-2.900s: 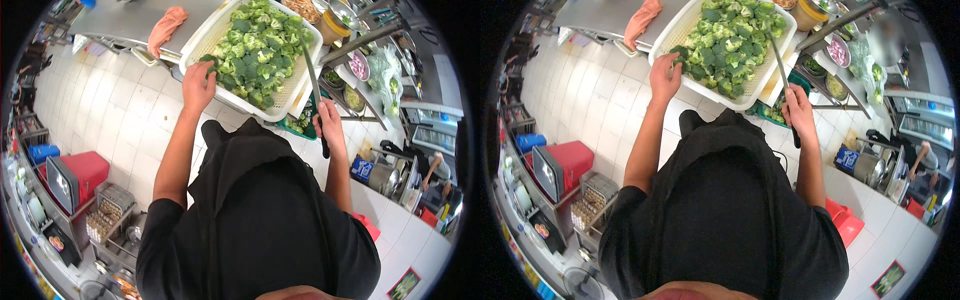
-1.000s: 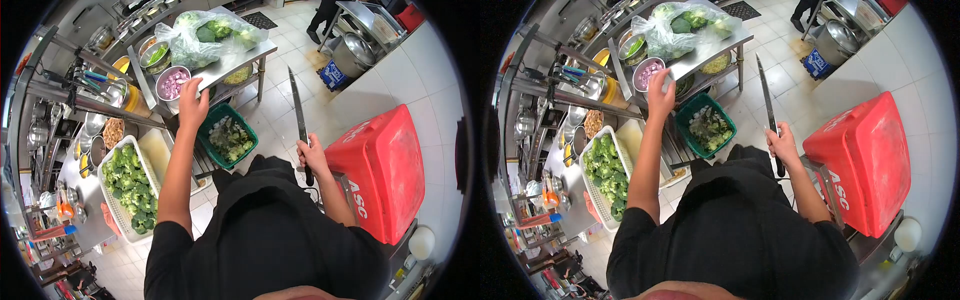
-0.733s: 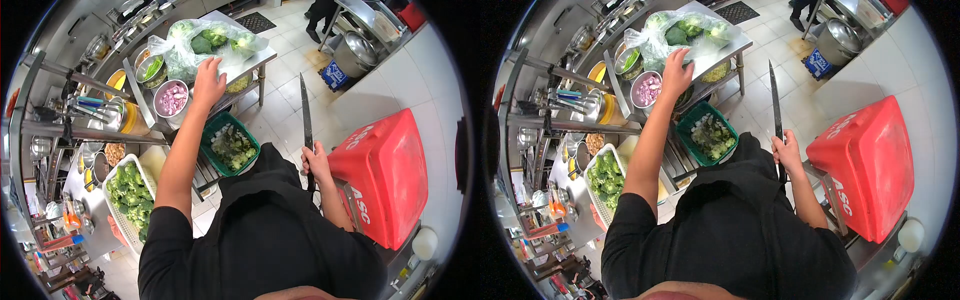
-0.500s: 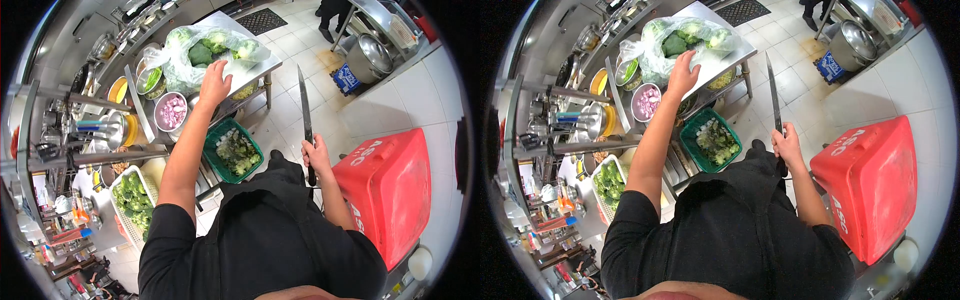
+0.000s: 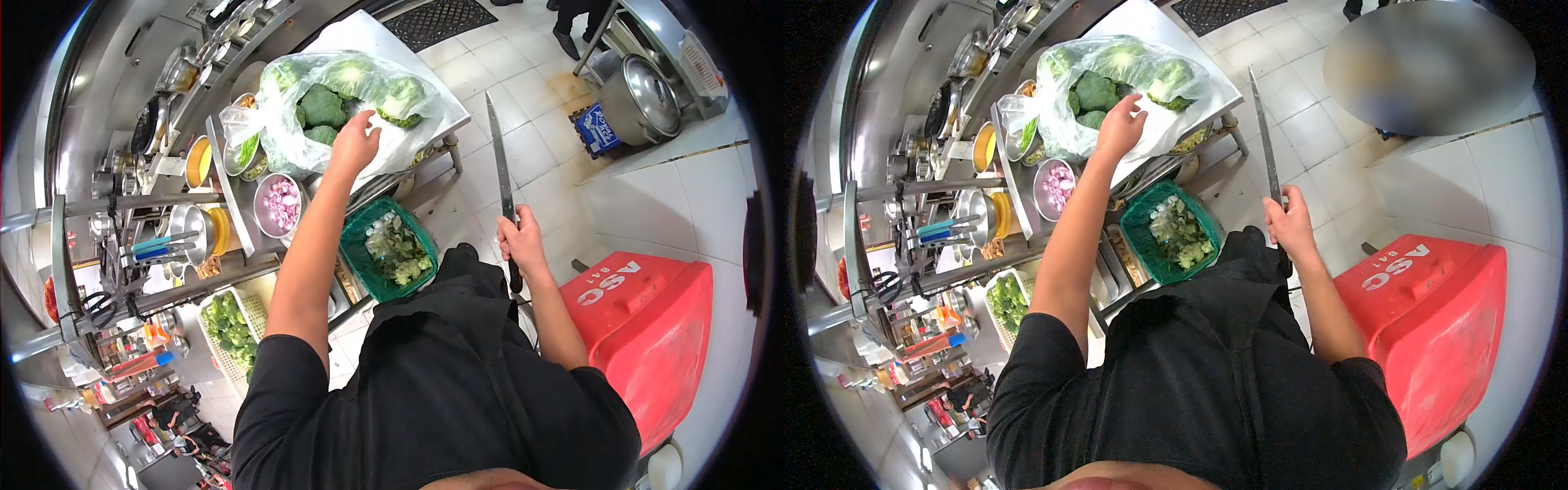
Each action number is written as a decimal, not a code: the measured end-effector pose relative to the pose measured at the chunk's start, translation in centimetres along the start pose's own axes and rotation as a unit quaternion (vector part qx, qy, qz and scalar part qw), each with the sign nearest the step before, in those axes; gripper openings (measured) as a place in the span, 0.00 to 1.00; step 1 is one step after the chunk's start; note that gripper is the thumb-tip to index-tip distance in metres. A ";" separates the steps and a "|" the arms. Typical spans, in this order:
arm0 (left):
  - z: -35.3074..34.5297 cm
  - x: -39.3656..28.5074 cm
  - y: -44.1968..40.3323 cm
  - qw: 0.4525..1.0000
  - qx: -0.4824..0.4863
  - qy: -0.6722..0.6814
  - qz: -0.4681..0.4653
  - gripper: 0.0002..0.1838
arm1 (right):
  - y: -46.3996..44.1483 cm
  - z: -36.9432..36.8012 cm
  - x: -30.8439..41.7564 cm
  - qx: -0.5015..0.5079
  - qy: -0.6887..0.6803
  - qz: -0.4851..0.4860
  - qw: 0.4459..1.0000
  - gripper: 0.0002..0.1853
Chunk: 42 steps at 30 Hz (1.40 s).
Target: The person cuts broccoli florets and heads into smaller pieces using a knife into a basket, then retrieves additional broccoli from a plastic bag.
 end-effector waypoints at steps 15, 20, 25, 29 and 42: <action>-4.3 -5.4 -4.1 0.996 -0.033 -0.068 -0.047 0.36 | 0.1 2.4 -0.8 -0.019 0.090 -0.002 0.996 0.17; -4.1 -5.7 -3.8 0.995 -0.017 -0.098 -0.029 0.34 | -0.1 3.2 -1.6 -0.023 0.216 0.066 0.974 0.22; -0.9 -1.7 -3.1 0.992 -0.078 0.039 0.093 0.24 | 1.3 2.5 0.1 -0.003 0.228 0.088 0.970 0.21; 1.3 2.3 -1.0 0.949 -0.070 0.264 0.155 0.16 | 3.5 2.5 0.2 -0.006 0.229 0.122 0.966 0.21; 16.1 4.5 17.8 0.750 -0.124 0.615 0.207 0.14 | 19.5 0.5 -1.9 -0.033 0.267 0.240 0.933 0.15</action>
Point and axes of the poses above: each hand's wrist, its own y-axis away from the middle knuckle, its own z-axis out of the back of the hand, x = y × z, the point moved 8 cm from there along -y, towards the middle knuckle, and after that the axes turned 5 degrees about z, right-handed, at the moved point
